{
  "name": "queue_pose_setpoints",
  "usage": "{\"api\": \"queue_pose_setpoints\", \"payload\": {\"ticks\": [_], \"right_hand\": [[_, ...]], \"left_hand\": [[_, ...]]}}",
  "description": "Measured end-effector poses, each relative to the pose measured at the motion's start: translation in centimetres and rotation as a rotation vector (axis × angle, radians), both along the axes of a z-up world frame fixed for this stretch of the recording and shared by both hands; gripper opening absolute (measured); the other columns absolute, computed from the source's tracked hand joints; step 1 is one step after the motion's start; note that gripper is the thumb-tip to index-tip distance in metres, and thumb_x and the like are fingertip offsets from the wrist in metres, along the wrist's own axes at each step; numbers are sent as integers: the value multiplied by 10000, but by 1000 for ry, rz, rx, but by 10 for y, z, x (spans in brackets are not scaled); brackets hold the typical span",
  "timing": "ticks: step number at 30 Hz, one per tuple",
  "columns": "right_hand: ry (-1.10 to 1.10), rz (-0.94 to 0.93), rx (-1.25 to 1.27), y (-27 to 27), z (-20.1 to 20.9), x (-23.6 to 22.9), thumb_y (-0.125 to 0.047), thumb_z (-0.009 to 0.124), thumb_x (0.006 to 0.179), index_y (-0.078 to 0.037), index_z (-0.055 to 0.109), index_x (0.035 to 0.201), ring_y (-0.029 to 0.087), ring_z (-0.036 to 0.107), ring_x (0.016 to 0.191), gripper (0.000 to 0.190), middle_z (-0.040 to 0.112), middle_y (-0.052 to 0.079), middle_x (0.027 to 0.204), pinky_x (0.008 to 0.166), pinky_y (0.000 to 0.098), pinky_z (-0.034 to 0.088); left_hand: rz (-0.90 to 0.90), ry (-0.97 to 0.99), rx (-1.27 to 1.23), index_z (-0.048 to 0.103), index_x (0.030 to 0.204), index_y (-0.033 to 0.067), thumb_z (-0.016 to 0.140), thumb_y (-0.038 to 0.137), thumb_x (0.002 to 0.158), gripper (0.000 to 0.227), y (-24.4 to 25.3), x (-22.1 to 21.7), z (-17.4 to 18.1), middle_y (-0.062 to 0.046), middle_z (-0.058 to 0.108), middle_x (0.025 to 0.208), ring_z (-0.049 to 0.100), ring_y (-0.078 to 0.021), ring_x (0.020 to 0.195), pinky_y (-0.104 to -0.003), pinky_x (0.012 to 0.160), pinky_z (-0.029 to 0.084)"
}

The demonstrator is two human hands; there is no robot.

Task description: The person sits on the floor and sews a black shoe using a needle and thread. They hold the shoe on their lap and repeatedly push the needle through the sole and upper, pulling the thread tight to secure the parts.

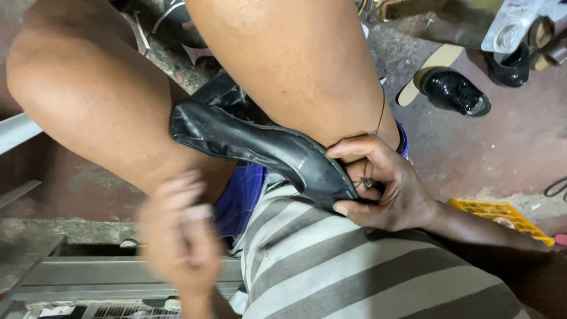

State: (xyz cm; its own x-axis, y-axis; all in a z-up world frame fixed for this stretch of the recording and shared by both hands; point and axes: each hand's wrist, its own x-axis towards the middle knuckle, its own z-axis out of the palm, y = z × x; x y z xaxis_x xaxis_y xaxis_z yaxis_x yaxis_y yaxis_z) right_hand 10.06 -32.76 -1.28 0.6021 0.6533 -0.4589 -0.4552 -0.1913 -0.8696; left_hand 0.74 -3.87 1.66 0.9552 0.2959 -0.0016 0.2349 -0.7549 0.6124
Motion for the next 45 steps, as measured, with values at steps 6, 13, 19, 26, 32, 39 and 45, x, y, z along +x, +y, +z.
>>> {"api": "queue_pose_setpoints", "payload": {"ticks": [6, 13, 19, 26, 32, 39, 45], "right_hand": [[47, -3, -145, -2, 4, -6, 11, 831, 778, -38, 476, 1400, 31, 598, 762, 718, 652, 68, 1071, 567, 141, 404], [-6, 35, -21, 10, 23, 6, -67, 800, 863, -29, 356, 1483, 145, 663, 1049, 764, 575, 131, 1298, 734, 243, 529], [122, 829, -799, 4, 55, 39, -586, 772, 750, -266, -32, 1633, 235, 720, 668, 1236, 730, 53, 811, 698, 360, 619], [-620, 530, -402, -21, 52, 44, -535, 702, 844, -98, 281, 1520, 313, 753, 798, 909, 746, 194, 1035, 697, 434, 618], [-378, 452, -450, 0, 31, 27, -583, 762, 823, -94, 558, 1335, 201, 765, 851, 737, 755, 110, 966, 747, 375, 622], [-95, 152, -125, -30, 16, 37, -274, 629, 1036, -105, 644, 904, 155, 646, 776, 215, 700, 62, 838, 651, 285, 560], [500, -497, 383, -9, 19, 26, -270, 585, 1022, -74, 573, 968, 241, 636, 850, 204, 650, 138, 918, 572, 269, 463]], "left_hand": [[-317, 158, -500, 675, 997, 26, 777, 130, 883, 185, -42, 37, -27, -126, 679, 1028, 688, -310, 904, -372, 792, 548], [-356, 215, -604, 649, 858, 43, 767, 89, 822, 132, -34, 42, -39, -91, 622, 822, 606, -271, 730, -375, 669, 496], [-291, 213, -612, 543, 715, 59, 777, 89, 741, 237, -34, 43, -44, -67, 555, 713, 549, -258, 688, -362, 642, 456], [-338, 172, -519, 504, 625, 49, 748, 45, 731, 266, -37, 44, -48, -85, 516, 666, 527, -289, 633, -400, 612, 414], [-180, 76, -695, 507, 685, 40, 673, 6, 885, 262, -31, 36, -46, -125, 601, 847, 550, -254, 731, -359, 665, 440], [201, 446, -1216, 632, 937, 45, 572, 82, 965, 76, -32, 19, -40, -93, 618, 868, 538, -152, 720, -298, 594, 462], [-303, 277, -658, 592, 876, 30, 682, 63, 867, 97, -31, 47, -31, -111, 578, 868, 568, -240, 740, -350, 673, 475]]}}
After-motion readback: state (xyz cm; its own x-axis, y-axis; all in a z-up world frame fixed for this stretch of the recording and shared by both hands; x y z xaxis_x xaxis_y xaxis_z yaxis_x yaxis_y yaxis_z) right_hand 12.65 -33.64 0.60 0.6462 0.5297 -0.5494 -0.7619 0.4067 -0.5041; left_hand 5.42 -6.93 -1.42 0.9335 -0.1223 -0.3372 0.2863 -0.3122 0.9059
